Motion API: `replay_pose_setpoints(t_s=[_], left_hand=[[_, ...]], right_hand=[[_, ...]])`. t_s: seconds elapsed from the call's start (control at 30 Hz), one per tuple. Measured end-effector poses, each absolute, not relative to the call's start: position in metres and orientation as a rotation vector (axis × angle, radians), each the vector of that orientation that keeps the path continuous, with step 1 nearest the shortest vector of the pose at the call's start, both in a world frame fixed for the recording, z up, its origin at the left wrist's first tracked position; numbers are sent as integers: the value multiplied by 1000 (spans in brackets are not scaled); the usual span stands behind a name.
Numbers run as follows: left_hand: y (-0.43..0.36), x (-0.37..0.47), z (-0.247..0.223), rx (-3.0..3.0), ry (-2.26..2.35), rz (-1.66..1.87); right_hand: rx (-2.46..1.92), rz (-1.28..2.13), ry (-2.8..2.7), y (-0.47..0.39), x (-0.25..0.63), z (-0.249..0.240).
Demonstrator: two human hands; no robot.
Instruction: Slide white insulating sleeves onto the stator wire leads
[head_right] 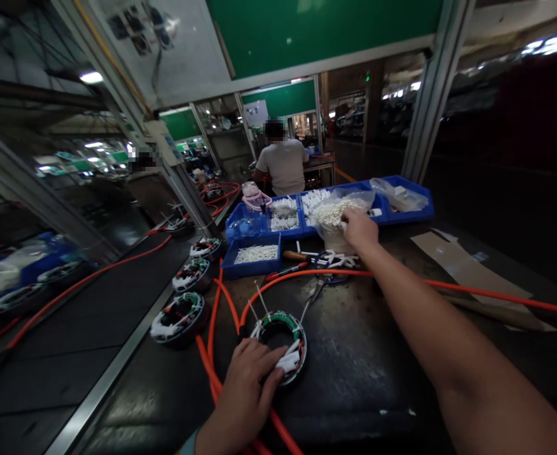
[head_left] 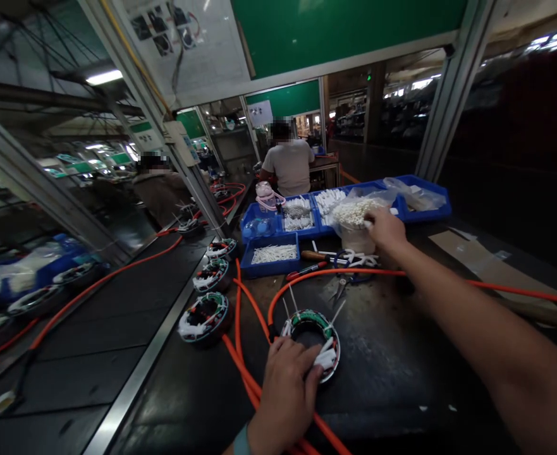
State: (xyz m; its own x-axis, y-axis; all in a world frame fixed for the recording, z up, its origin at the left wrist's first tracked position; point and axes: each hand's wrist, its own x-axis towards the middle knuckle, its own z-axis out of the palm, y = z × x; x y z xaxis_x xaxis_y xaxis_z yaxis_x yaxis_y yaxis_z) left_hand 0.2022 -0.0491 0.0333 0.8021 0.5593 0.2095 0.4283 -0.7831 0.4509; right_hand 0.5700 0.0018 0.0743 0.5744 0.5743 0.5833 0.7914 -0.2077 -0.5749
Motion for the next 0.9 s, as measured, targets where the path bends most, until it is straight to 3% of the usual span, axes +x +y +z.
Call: replay_pose_setpoints(t_s=[0.2,0.4,0.63,0.9], left_hand=[[-50,204,30,2593,771,548],[-48,204,30,2655,738,520],[-46,205,30,2713,716,469],[-44,205,28,2767,697,495]], right_hand=[[-1651,-252,-1048,-12,561,69],[-1398,-128,-1311,-93,469,57],[-1183,-251,-1808,-218,364,7],[-1305,-141,-1857,-255,326,-49]])
